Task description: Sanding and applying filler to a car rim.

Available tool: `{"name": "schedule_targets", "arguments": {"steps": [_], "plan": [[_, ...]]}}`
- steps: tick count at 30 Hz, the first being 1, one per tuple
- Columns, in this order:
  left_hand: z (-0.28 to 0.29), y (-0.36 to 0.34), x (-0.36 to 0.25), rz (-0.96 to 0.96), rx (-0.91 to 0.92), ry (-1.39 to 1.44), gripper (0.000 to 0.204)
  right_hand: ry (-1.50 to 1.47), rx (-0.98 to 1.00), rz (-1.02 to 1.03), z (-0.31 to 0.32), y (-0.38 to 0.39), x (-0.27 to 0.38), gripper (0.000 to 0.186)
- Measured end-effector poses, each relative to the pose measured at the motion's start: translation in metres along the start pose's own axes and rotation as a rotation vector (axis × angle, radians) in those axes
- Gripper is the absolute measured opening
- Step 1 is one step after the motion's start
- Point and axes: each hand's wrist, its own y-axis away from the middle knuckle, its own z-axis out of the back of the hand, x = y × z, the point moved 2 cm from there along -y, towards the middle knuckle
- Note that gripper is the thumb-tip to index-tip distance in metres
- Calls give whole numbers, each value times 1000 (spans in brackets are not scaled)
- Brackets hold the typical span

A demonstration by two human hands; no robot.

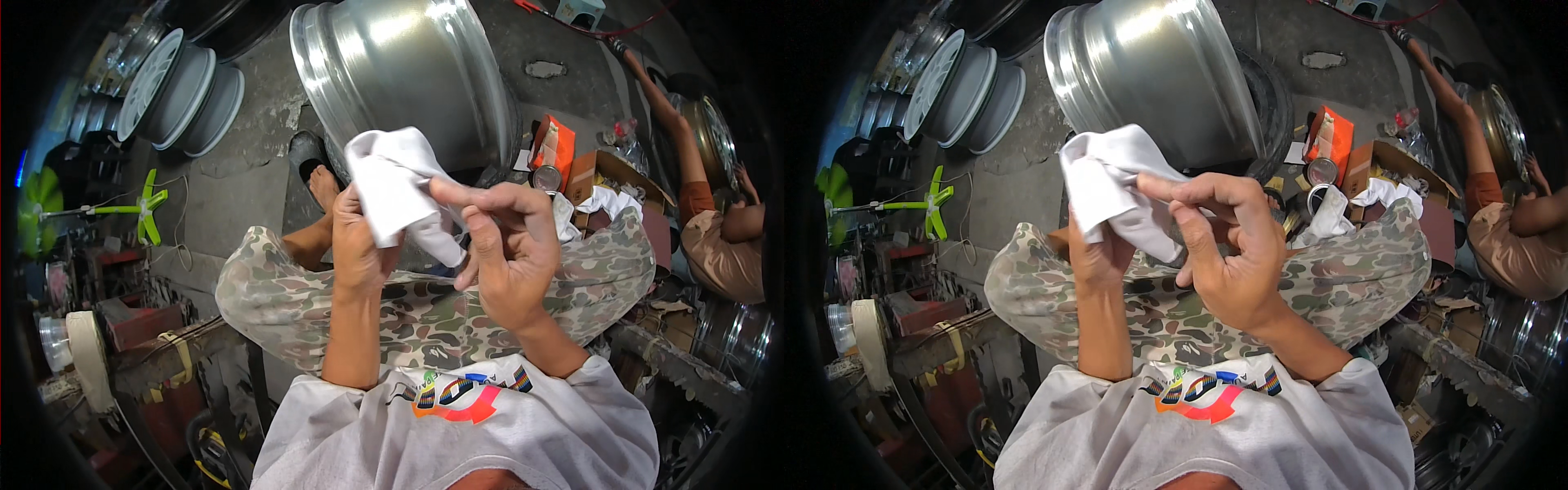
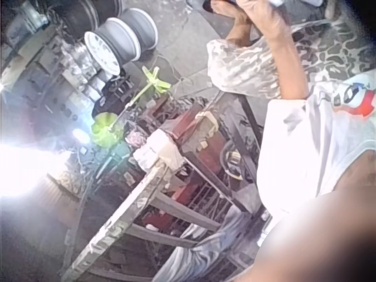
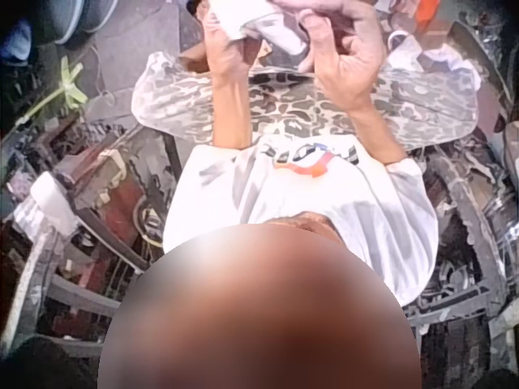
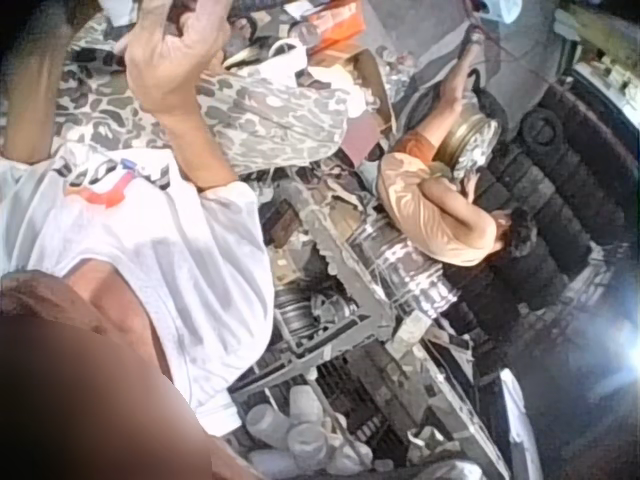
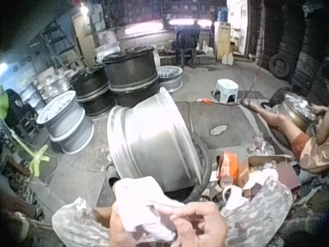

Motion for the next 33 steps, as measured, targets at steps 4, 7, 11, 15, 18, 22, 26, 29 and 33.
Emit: {"name": "schedule_targets", "arguments": {"steps": [4, 7, 11, 15, 18, 22, 26, 29, 33], "plan": [[-4, -2, 5, 56, -100, 60, 29, 272, -8, 399, -1, -4, -16, 21], [-10, 0, 6, 32, -80, -64, 25, 615, 10, 559, 3, -4, -25, 31], [-1, -3, 7, 14, -211, -420, 24, 973, 94, 528, 0, 5, -25, 40], [0, -6, 5, 24, -211, -249, 24, 998, 164, 536, -1, 8, -23, 37], [2, 0, 7, 103, -179, 62, 28, 859, 312, 538, -1, 7, -16, 38], [5, 6, 7, 190, -117, 268, 35, 234, 198, 188, -2, 11, -17, 22], [2, -2, 5, 138, 2, -270, 28, -338, 16, -376, 14, -2, -13, 28], [-5, -3, -3, 46, 7, -683, 24, -356, 28, -434, 19, -2, -24, 16], [-7, 2, 6, 87, 24, -737, 17, 106, 49, -335, 27, 4, -18, 7]]}}
